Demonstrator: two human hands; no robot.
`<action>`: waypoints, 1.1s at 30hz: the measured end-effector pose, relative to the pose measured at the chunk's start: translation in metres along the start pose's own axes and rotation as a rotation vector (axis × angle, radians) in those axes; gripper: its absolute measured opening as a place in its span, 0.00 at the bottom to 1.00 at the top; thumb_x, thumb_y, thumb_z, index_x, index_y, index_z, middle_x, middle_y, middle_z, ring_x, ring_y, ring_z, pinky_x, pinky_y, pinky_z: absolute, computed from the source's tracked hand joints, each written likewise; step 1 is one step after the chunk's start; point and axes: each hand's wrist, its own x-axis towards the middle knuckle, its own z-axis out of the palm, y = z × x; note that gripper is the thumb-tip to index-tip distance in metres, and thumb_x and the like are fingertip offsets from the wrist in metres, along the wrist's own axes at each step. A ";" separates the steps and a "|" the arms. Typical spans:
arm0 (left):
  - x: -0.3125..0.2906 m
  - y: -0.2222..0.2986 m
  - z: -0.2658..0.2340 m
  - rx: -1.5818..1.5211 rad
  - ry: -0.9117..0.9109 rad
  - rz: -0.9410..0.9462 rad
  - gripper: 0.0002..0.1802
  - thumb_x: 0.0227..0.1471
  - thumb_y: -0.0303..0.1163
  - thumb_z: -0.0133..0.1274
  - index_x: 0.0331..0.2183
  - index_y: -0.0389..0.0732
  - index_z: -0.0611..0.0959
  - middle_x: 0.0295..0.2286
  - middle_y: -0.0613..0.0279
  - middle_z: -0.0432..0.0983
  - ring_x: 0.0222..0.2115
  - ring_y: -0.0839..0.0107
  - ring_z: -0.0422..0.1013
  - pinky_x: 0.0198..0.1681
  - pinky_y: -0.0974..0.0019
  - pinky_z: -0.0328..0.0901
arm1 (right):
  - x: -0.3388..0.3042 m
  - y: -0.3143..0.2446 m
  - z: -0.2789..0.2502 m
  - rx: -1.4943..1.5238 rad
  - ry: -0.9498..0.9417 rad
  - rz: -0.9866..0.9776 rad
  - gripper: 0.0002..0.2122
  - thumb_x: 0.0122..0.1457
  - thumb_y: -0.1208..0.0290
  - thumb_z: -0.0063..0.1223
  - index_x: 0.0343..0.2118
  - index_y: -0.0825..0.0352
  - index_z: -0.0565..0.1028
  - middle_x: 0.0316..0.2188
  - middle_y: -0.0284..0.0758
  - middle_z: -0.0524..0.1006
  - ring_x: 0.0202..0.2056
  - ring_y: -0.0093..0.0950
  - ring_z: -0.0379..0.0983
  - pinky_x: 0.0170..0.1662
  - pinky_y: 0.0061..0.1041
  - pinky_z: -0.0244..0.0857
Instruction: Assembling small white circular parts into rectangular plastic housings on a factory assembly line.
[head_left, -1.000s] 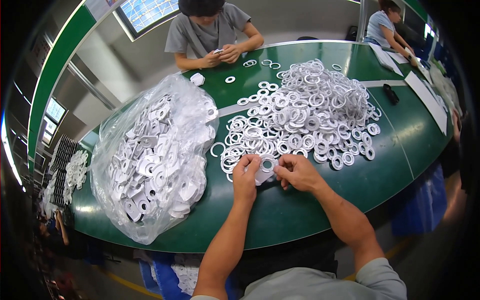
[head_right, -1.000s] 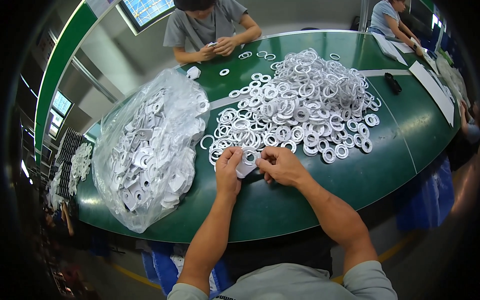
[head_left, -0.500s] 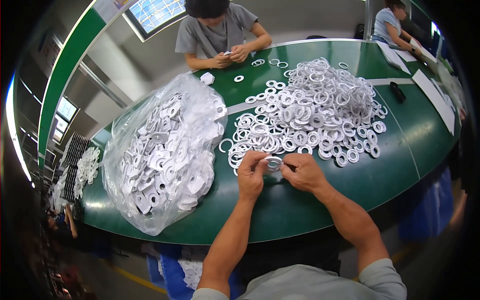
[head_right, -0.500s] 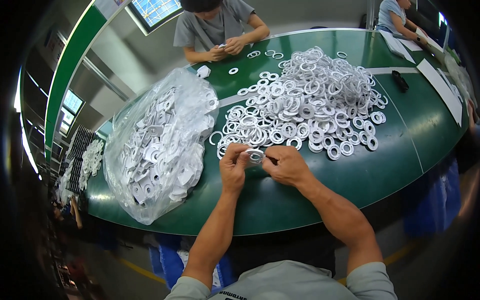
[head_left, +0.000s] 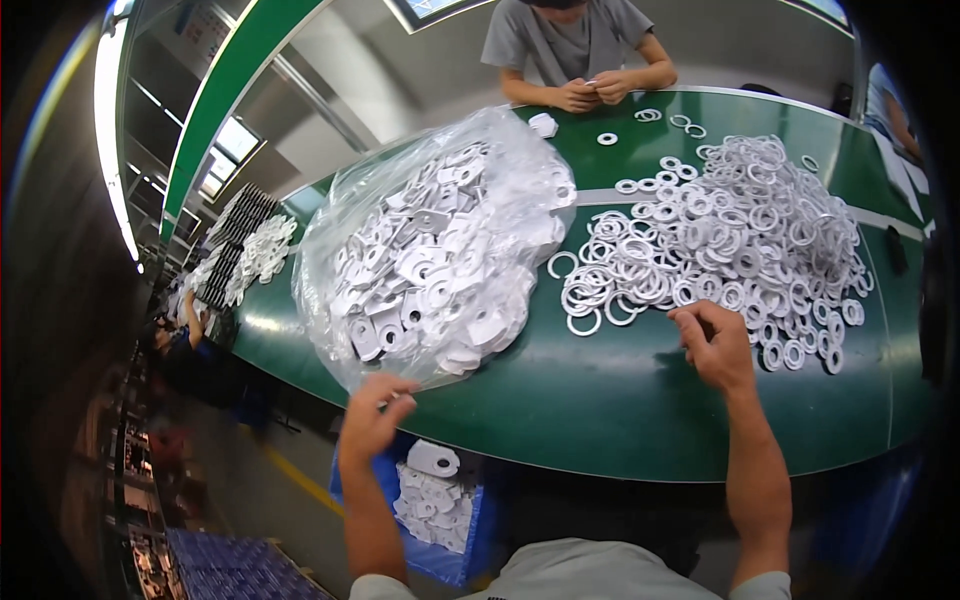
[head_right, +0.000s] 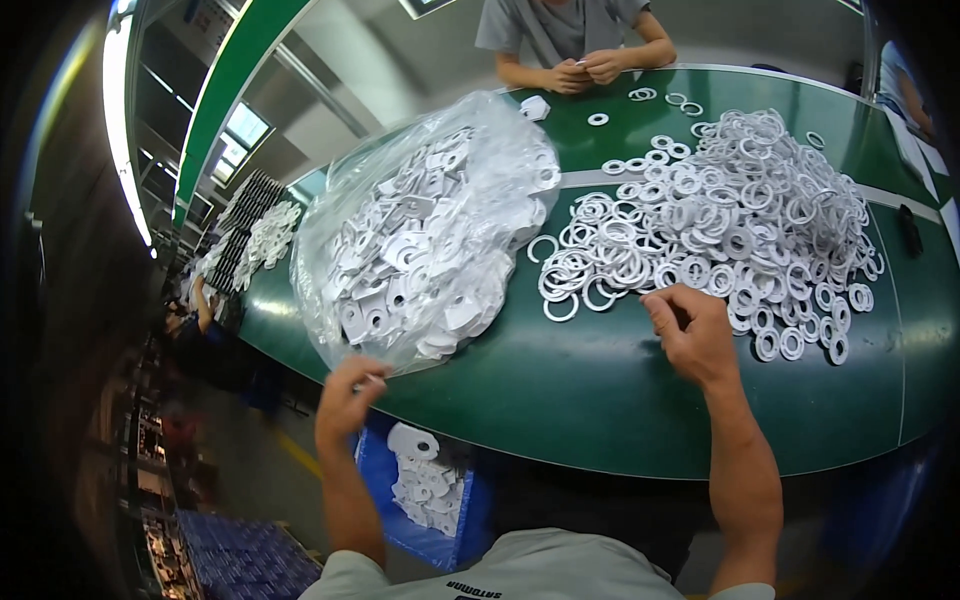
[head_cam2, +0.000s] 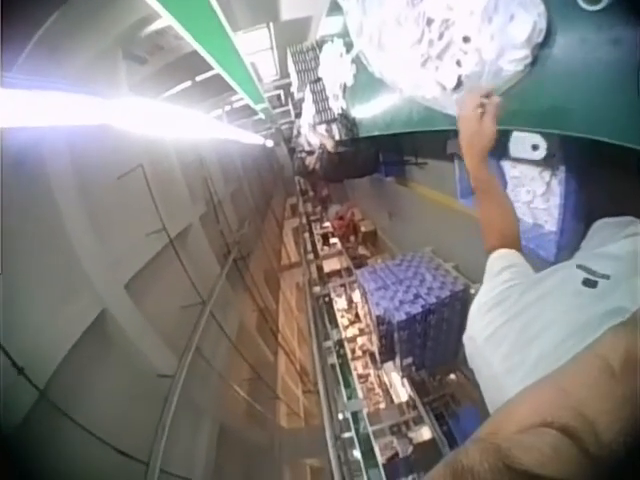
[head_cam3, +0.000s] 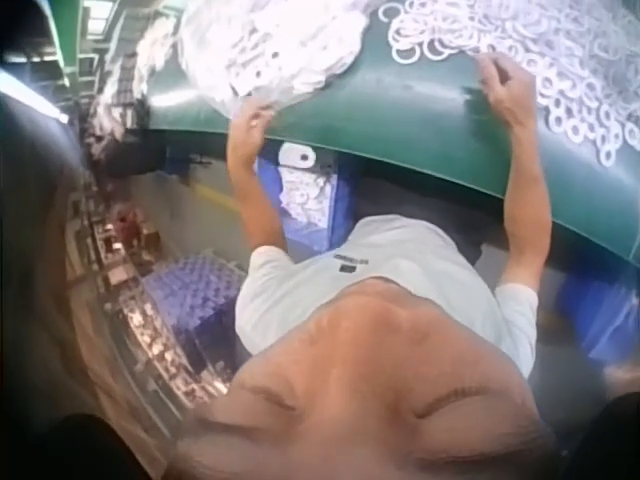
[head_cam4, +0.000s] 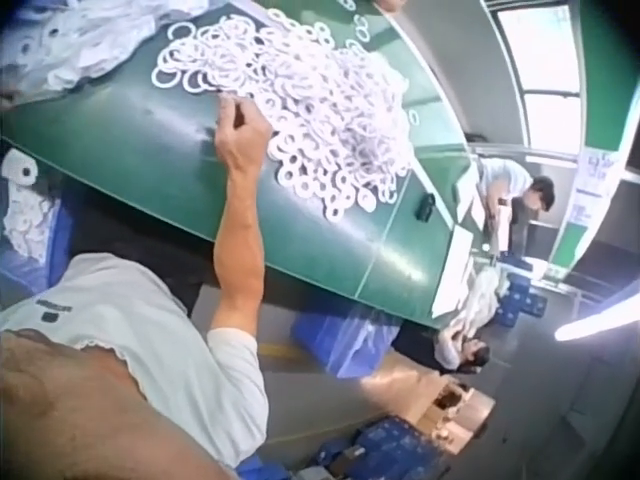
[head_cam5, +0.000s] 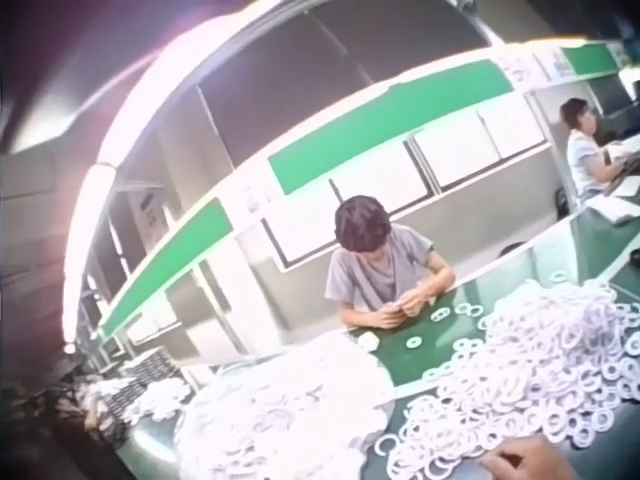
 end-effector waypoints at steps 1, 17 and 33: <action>0.007 -0.012 -0.011 0.005 0.083 -0.105 0.08 0.48 0.26 0.54 0.33 0.36 0.82 0.27 0.59 0.76 0.28 0.69 0.71 0.33 0.69 0.65 | 0.001 -0.003 0.001 0.025 -0.004 0.055 0.09 0.60 0.70 0.49 0.31 0.70 0.77 0.15 0.27 0.70 0.14 0.13 0.63 0.17 0.14 0.56; 0.199 -0.088 0.016 1.019 -0.074 0.046 0.18 0.34 0.36 0.64 0.33 0.44 0.81 0.37 0.52 0.69 0.42 0.55 0.68 0.41 0.53 0.66 | 0.011 0.031 -0.019 -0.192 0.157 0.082 0.11 0.55 0.68 0.53 0.23 0.71 0.75 0.14 0.36 0.72 0.17 0.25 0.68 0.24 0.25 0.60; 0.145 0.128 0.214 -0.979 -0.183 0.251 0.14 0.58 0.26 0.43 0.45 0.32 0.65 0.41 0.48 0.71 0.39 0.57 0.75 0.42 0.59 0.72 | 0.014 0.036 -0.039 -0.259 0.345 0.058 0.10 0.56 0.68 0.53 0.26 0.71 0.77 0.14 0.32 0.73 0.17 0.18 0.67 0.22 0.21 0.59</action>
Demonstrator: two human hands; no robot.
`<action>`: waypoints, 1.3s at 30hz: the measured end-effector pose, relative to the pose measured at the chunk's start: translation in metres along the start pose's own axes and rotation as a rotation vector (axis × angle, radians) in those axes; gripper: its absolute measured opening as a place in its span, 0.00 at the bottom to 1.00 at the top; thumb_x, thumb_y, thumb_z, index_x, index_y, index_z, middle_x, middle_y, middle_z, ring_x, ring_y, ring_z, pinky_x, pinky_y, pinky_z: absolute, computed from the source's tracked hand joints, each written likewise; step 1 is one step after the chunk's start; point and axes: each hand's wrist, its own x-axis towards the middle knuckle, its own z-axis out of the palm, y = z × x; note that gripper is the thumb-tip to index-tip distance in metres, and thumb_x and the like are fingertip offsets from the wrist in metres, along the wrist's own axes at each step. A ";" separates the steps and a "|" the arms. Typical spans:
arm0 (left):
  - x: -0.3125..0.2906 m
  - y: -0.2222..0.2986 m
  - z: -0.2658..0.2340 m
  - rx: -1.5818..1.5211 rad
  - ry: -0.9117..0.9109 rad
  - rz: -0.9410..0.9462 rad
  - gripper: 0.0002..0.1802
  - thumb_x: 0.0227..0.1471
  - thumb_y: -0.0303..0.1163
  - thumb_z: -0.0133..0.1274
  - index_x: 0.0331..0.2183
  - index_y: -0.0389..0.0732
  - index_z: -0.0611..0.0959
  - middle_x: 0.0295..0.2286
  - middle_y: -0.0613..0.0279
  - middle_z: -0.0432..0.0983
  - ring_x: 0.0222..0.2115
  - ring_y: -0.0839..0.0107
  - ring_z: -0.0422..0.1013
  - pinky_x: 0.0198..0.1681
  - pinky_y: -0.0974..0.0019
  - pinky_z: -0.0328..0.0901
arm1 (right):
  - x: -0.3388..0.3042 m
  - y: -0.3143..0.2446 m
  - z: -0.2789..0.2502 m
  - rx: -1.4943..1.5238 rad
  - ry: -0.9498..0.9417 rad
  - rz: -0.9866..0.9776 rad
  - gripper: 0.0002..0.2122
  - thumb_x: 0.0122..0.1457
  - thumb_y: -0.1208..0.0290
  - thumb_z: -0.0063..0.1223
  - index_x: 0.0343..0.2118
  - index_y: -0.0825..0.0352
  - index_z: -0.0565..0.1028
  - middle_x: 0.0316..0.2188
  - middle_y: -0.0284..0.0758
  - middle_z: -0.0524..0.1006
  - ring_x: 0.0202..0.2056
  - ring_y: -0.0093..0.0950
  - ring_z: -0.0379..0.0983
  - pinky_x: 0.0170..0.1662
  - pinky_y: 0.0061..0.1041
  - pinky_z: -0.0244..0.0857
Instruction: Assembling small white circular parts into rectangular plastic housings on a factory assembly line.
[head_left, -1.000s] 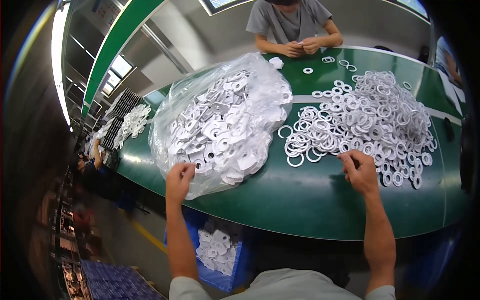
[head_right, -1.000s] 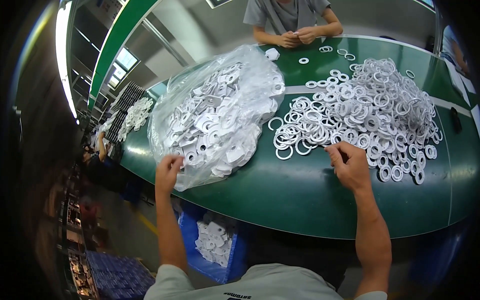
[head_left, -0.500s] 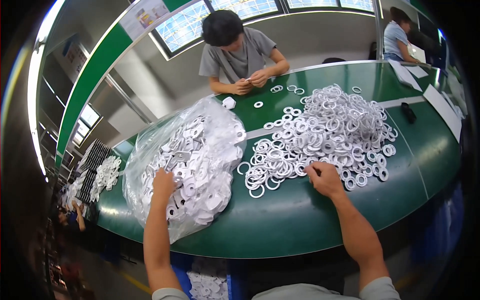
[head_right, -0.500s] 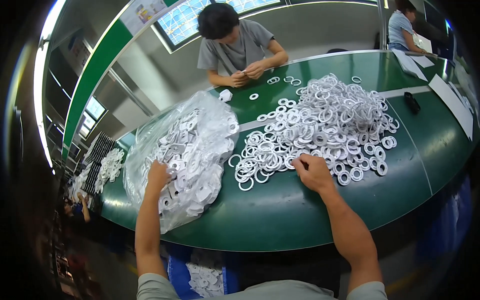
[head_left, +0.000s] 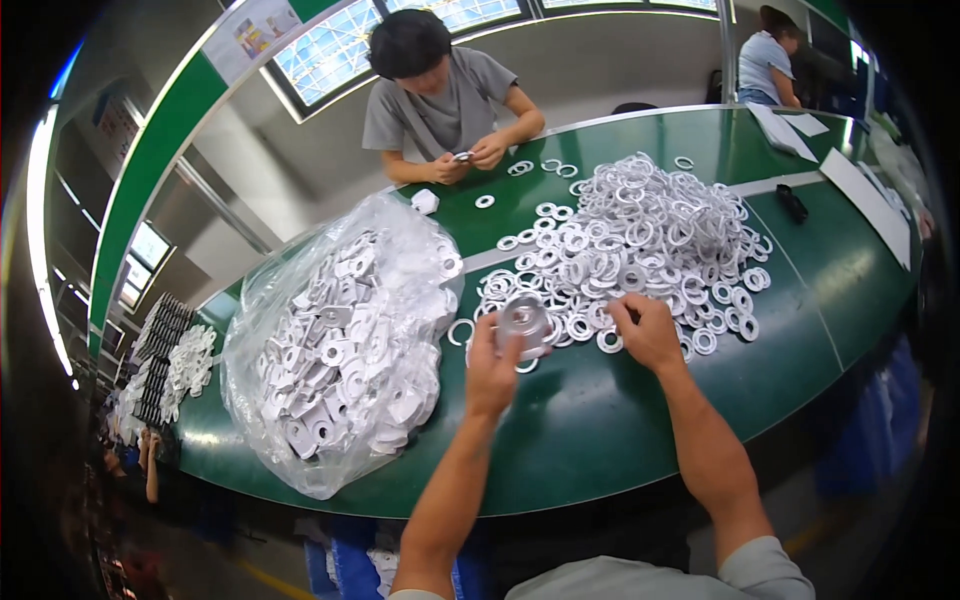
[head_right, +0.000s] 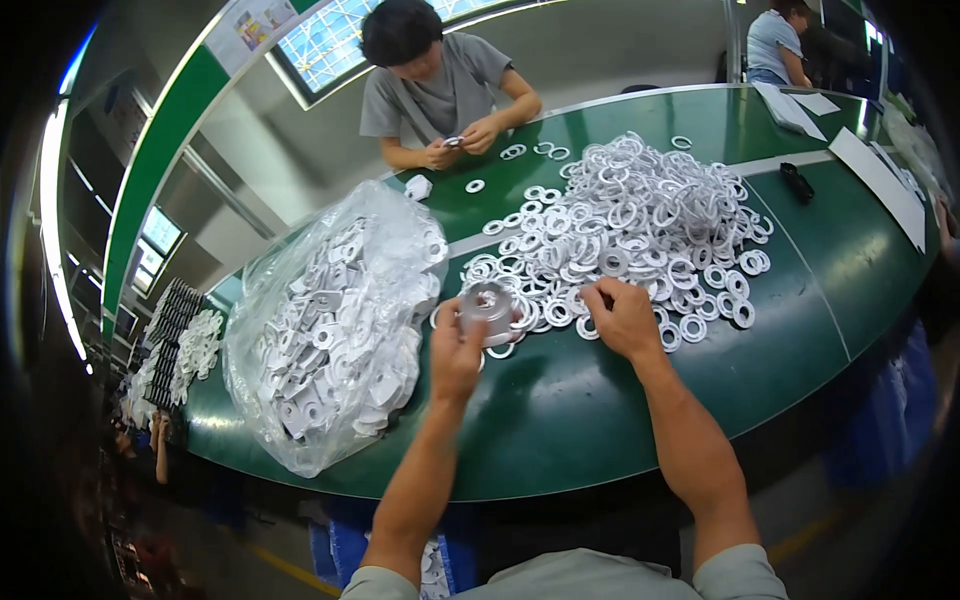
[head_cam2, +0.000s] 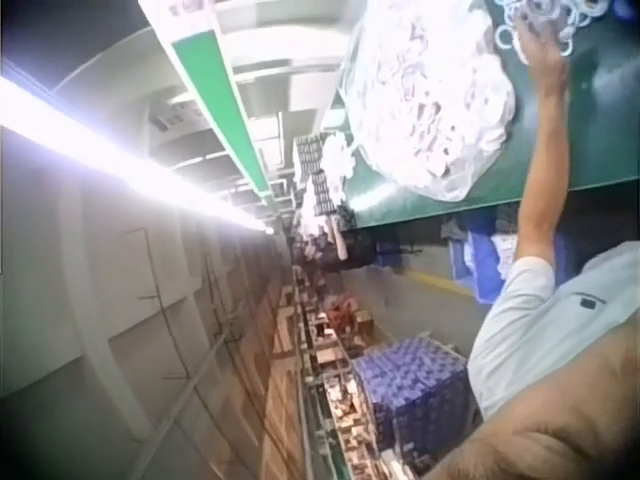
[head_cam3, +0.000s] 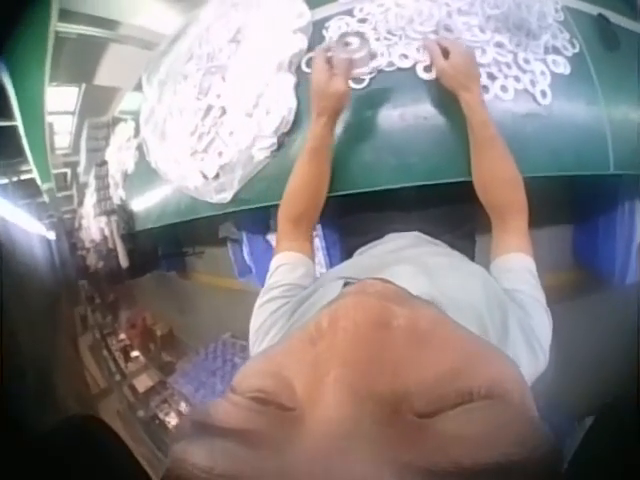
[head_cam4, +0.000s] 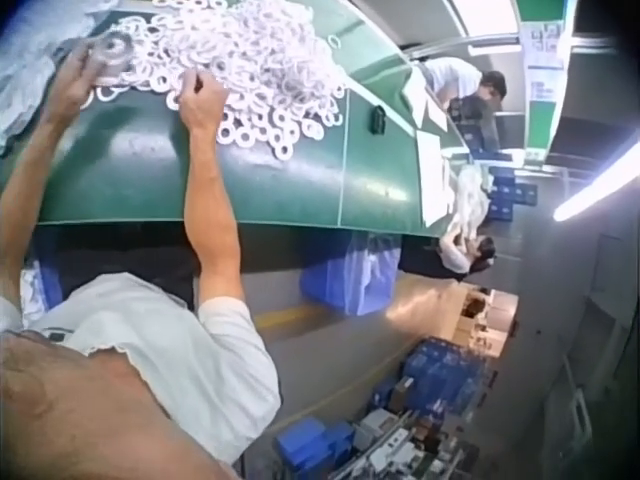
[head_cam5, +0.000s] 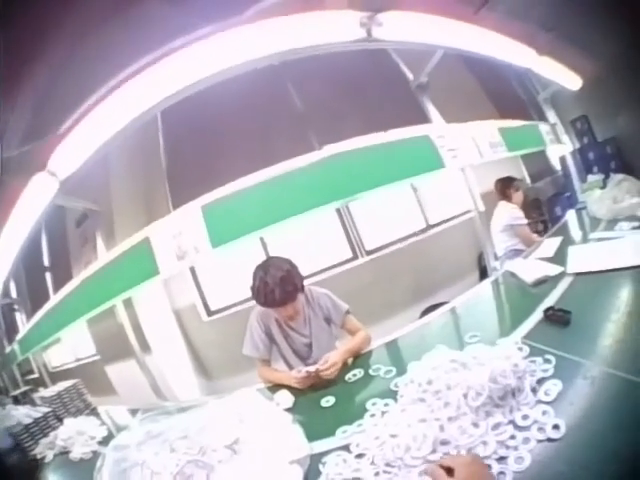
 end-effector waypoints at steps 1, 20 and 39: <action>0.000 -0.005 0.020 -0.187 -0.018 -0.016 0.15 0.58 0.24 0.43 0.46 0.31 0.63 0.41 0.46 0.71 0.39 0.58 0.75 0.42 0.60 0.73 | 0.004 0.001 -0.004 -0.052 0.058 -0.053 0.09 0.56 0.68 0.53 0.26 0.70 0.77 0.14 0.32 0.72 0.17 0.18 0.66 0.22 0.21 0.58; -0.011 -0.040 0.014 -0.257 0.140 -0.123 0.18 0.55 0.21 0.40 0.48 0.33 0.60 0.42 0.43 0.70 0.37 0.53 0.76 0.34 0.60 0.76 | -0.007 0.004 -0.048 -0.472 -0.017 0.133 0.15 0.41 0.72 0.63 0.35 0.65 0.76 0.32 0.38 0.72 0.37 0.36 0.71 0.41 0.30 0.65; -0.006 -0.041 0.008 -0.322 0.224 -0.157 0.18 0.56 0.21 0.39 0.49 0.33 0.59 0.42 0.43 0.70 0.36 0.53 0.76 0.31 0.63 0.76 | 0.001 0.005 -0.028 -0.398 0.070 -0.180 0.14 0.44 0.73 0.63 0.36 0.64 0.78 0.28 0.35 0.70 0.26 0.29 0.68 0.32 0.26 0.64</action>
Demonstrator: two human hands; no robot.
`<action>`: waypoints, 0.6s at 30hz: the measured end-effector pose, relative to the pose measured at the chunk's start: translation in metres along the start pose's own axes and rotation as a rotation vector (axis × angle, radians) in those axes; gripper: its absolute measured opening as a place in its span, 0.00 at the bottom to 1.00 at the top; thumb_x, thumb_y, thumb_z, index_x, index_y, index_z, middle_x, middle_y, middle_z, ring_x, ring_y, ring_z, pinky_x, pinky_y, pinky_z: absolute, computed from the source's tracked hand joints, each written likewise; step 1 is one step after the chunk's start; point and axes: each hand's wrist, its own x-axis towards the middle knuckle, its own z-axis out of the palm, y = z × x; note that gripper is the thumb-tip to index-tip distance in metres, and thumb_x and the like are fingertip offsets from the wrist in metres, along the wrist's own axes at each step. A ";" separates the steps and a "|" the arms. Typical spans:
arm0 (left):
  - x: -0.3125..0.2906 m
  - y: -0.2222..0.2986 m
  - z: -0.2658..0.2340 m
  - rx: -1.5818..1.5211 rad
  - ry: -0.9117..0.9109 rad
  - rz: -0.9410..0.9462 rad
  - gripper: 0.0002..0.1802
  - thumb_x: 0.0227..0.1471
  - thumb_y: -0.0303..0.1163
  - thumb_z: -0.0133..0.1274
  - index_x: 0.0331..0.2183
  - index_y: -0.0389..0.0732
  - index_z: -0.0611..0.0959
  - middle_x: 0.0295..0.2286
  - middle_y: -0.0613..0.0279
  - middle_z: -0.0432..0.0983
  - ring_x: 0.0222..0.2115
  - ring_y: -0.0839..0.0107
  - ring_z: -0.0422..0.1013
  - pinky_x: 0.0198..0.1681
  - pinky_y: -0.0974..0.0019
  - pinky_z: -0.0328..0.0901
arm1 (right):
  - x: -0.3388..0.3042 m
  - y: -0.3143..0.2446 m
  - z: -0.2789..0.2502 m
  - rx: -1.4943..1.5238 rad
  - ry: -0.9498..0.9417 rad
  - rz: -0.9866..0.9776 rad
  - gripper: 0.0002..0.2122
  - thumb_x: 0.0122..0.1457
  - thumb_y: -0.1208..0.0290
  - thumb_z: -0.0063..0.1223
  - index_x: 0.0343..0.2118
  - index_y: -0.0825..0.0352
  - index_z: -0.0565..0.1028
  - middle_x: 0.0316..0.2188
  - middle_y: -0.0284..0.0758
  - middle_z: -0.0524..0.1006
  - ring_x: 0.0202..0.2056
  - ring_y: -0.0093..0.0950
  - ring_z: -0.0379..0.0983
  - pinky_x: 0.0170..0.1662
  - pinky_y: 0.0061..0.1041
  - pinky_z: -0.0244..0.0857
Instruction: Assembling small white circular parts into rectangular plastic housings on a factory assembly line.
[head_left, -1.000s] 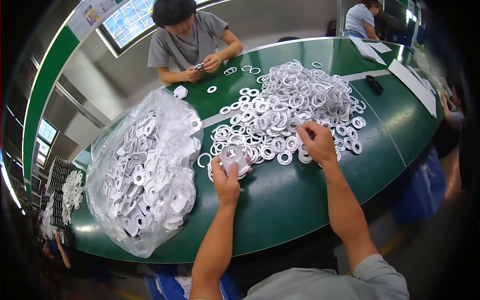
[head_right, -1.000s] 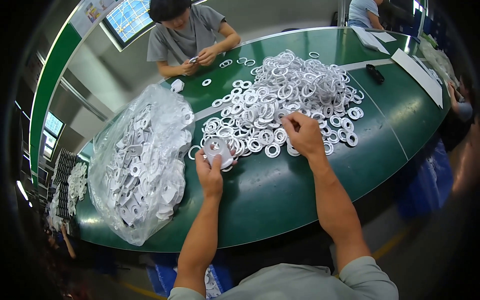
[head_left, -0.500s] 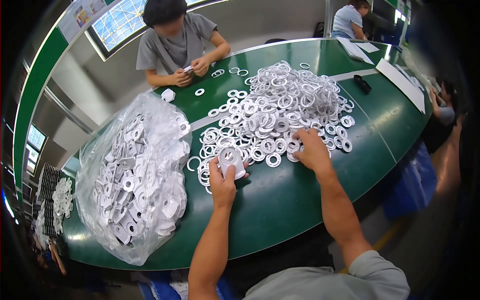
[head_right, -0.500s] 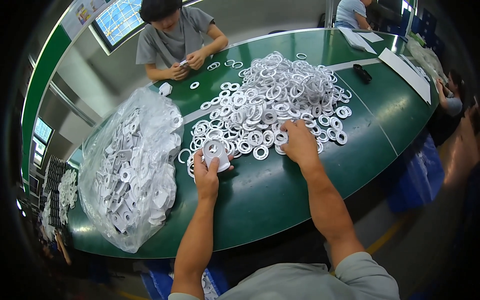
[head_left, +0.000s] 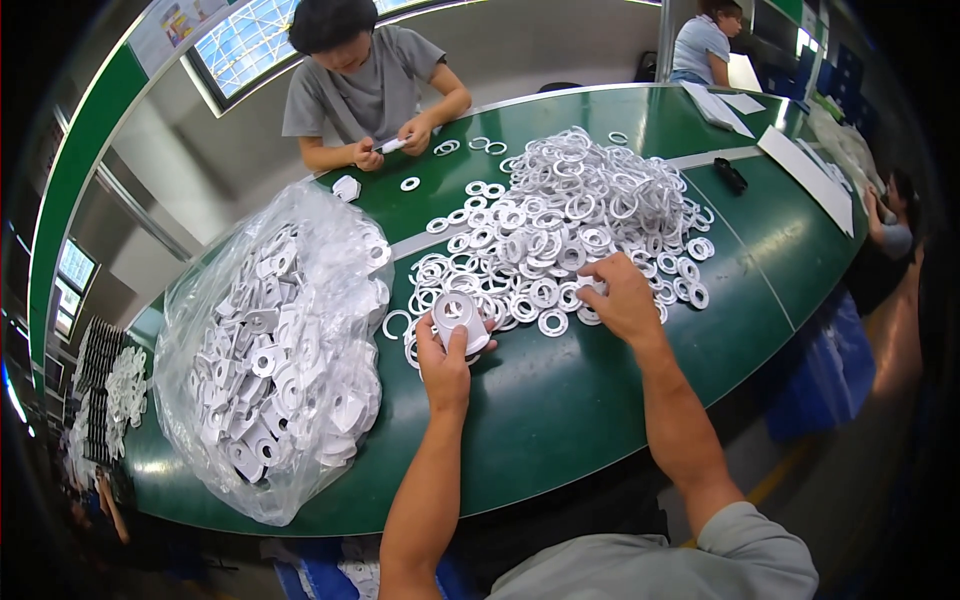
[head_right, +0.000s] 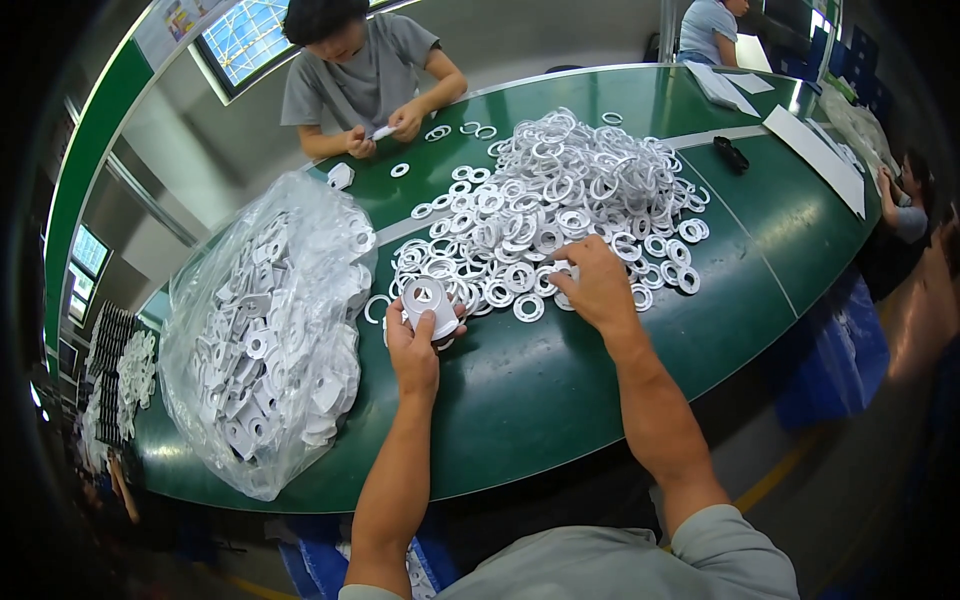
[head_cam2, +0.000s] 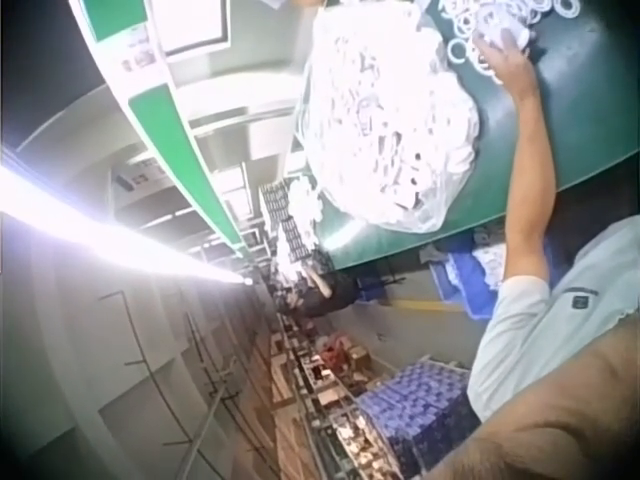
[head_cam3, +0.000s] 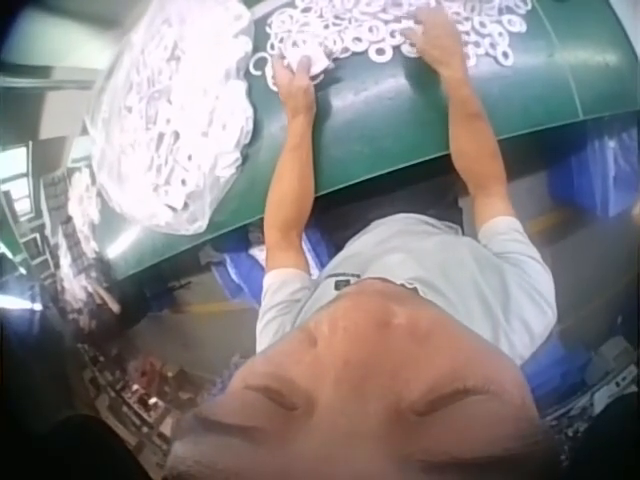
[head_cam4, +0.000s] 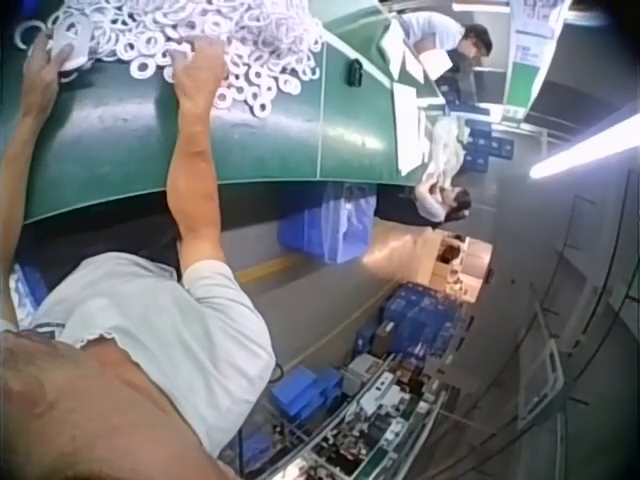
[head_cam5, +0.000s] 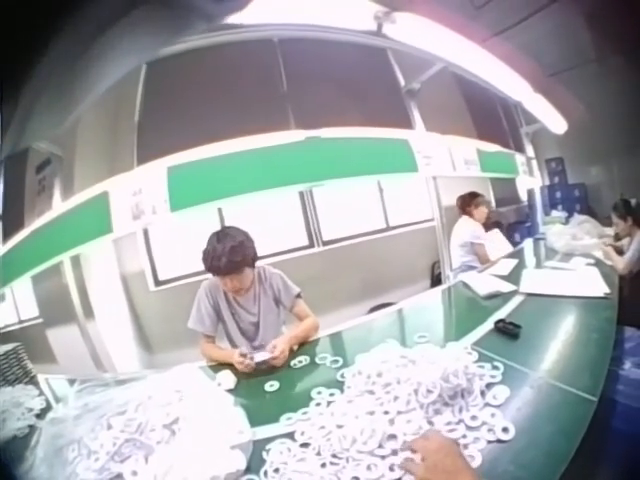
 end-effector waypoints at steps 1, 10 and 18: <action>0.001 0.000 0.000 0.001 0.003 0.002 0.18 0.56 0.21 0.39 0.49 0.33 0.59 0.42 0.43 0.70 0.36 0.53 0.76 0.31 0.63 0.76 | -0.001 -0.004 0.005 0.002 -0.002 -0.003 0.14 0.44 0.73 0.63 0.36 0.64 0.78 0.28 0.35 0.70 0.26 0.29 0.68 0.32 0.26 0.64; 0.002 0.005 -0.004 -0.104 -0.019 -0.060 0.26 0.53 0.18 0.39 0.54 0.34 0.55 0.44 0.43 0.69 0.38 0.52 0.75 0.33 0.62 0.76 | -0.005 -0.020 0.053 -0.200 -0.084 -0.080 0.10 0.44 0.75 0.61 0.32 0.66 0.77 0.33 0.38 0.70 0.35 0.37 0.70 0.39 0.32 0.65; -0.001 0.000 -0.009 -0.153 -0.143 -0.207 0.29 0.52 0.17 0.40 0.56 0.36 0.56 0.45 0.44 0.69 0.37 0.53 0.75 0.34 0.61 0.76 | -0.004 -0.055 0.033 0.321 -0.091 -0.096 0.06 0.50 0.76 0.58 0.32 0.67 0.77 0.31 0.36 0.70 0.28 0.29 0.69 0.29 0.24 0.65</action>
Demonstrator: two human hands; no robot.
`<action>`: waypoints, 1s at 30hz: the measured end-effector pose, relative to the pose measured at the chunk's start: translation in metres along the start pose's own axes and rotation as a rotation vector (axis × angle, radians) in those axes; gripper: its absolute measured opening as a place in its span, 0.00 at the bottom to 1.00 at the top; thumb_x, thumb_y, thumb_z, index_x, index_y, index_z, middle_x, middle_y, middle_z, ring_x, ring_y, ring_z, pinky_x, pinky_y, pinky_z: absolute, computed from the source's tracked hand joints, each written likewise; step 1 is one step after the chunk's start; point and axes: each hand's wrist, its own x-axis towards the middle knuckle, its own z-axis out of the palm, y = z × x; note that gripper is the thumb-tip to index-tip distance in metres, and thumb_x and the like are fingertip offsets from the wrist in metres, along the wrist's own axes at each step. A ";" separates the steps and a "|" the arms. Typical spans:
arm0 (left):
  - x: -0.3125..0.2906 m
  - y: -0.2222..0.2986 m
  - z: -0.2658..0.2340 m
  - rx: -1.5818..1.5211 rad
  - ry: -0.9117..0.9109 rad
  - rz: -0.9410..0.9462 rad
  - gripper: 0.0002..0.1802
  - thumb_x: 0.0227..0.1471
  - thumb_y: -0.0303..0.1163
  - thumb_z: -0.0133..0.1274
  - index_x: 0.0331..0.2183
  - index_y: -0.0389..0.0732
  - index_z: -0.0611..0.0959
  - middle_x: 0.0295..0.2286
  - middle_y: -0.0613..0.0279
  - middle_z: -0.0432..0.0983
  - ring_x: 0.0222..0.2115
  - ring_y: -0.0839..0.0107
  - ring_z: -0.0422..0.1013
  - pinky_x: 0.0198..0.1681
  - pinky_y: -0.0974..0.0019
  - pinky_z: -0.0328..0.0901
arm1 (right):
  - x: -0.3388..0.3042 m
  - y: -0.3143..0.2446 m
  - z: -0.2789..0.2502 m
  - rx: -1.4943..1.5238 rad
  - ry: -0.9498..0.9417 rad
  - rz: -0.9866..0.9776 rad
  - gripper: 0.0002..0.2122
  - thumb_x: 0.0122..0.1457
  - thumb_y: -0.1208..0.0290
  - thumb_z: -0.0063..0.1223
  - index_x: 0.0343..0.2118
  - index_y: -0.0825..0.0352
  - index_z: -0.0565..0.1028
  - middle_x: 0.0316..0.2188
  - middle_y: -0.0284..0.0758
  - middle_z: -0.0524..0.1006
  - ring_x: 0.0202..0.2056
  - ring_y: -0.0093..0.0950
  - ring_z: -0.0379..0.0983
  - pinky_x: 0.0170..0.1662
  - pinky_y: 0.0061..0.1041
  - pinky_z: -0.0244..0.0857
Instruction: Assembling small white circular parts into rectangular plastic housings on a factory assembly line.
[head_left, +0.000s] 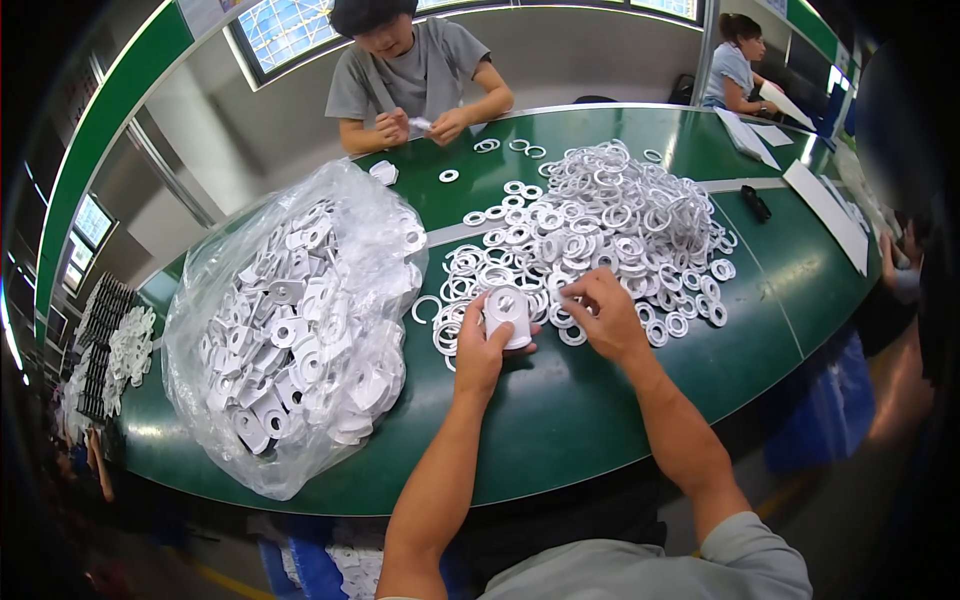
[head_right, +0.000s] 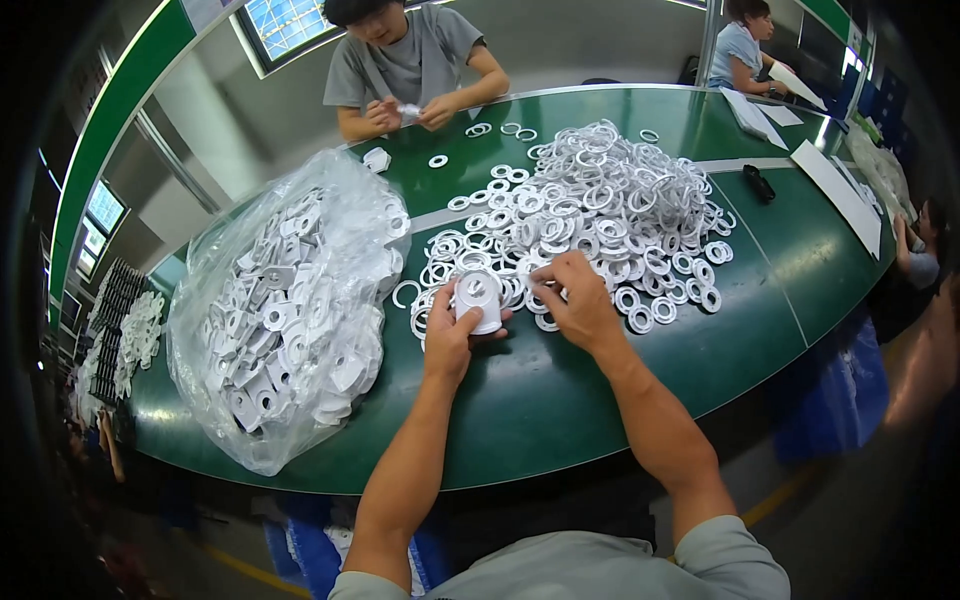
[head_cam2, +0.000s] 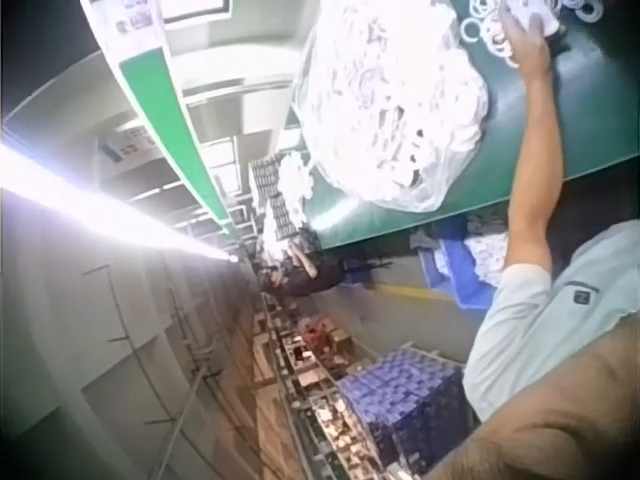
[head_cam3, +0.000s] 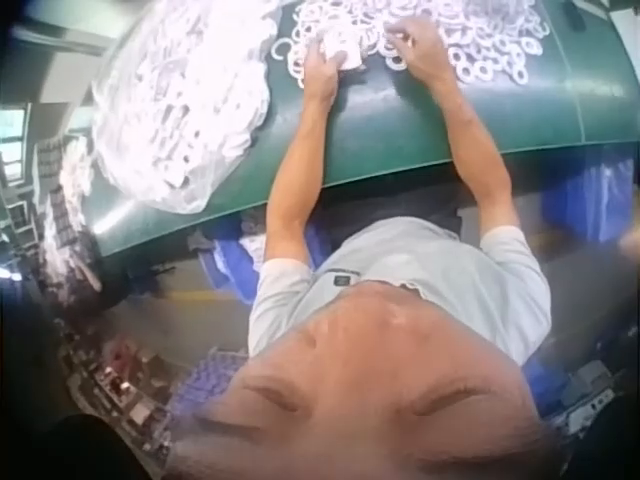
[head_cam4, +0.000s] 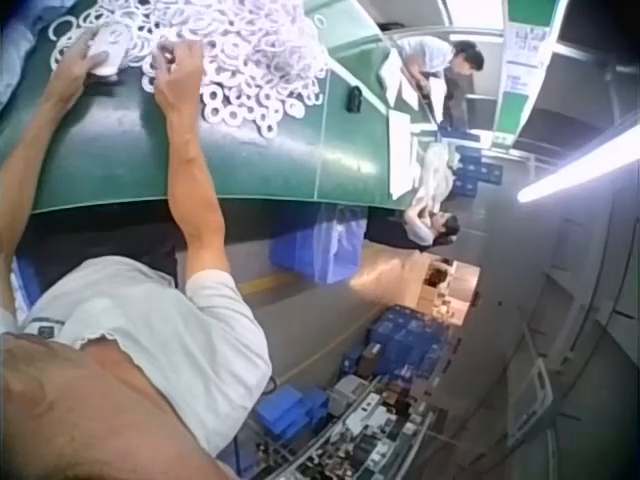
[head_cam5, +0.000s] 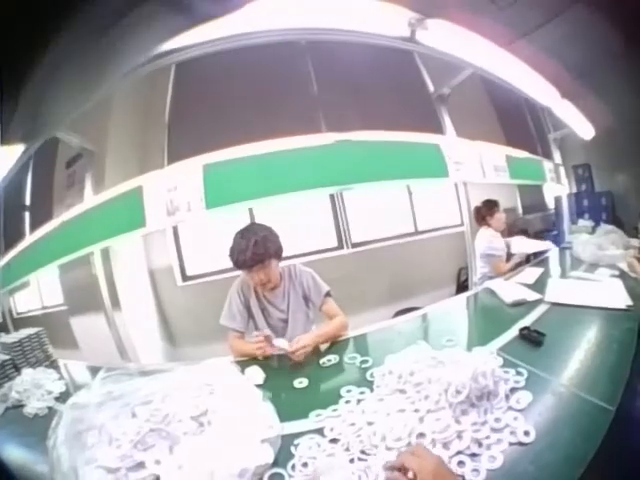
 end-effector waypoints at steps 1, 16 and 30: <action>0.000 0.003 0.002 0.024 -0.048 -0.038 0.30 0.51 0.17 0.40 0.56 0.37 0.56 0.45 0.46 0.69 0.38 0.55 0.75 0.34 0.61 0.76 | -0.001 -0.011 0.002 0.034 -0.046 0.013 0.07 0.50 0.77 0.58 0.33 0.66 0.77 0.31 0.36 0.69 0.29 0.30 0.69 0.31 0.25 0.65; -0.001 -0.024 0.001 -0.001 -0.170 -0.098 0.24 0.60 0.31 0.44 0.55 0.37 0.59 0.42 0.53 0.70 0.37 0.65 0.73 0.35 0.62 0.74 | -0.012 -0.005 0.021 -0.042 -0.151 -0.121 0.09 0.43 0.76 0.63 0.29 0.68 0.75 0.32 0.38 0.67 0.35 0.34 0.68 0.37 0.27 0.64; 0.000 -0.016 0.008 0.036 -0.216 -0.106 0.20 0.61 0.32 0.42 0.52 0.38 0.61 0.42 0.50 0.71 0.35 0.58 0.76 0.32 0.59 0.75 | -0.007 -0.004 0.023 0.097 0.105 0.112 0.06 0.50 0.75 0.57 0.25 0.70 0.72 0.22 0.36 0.71 0.21 0.25 0.70 0.26 0.22 0.65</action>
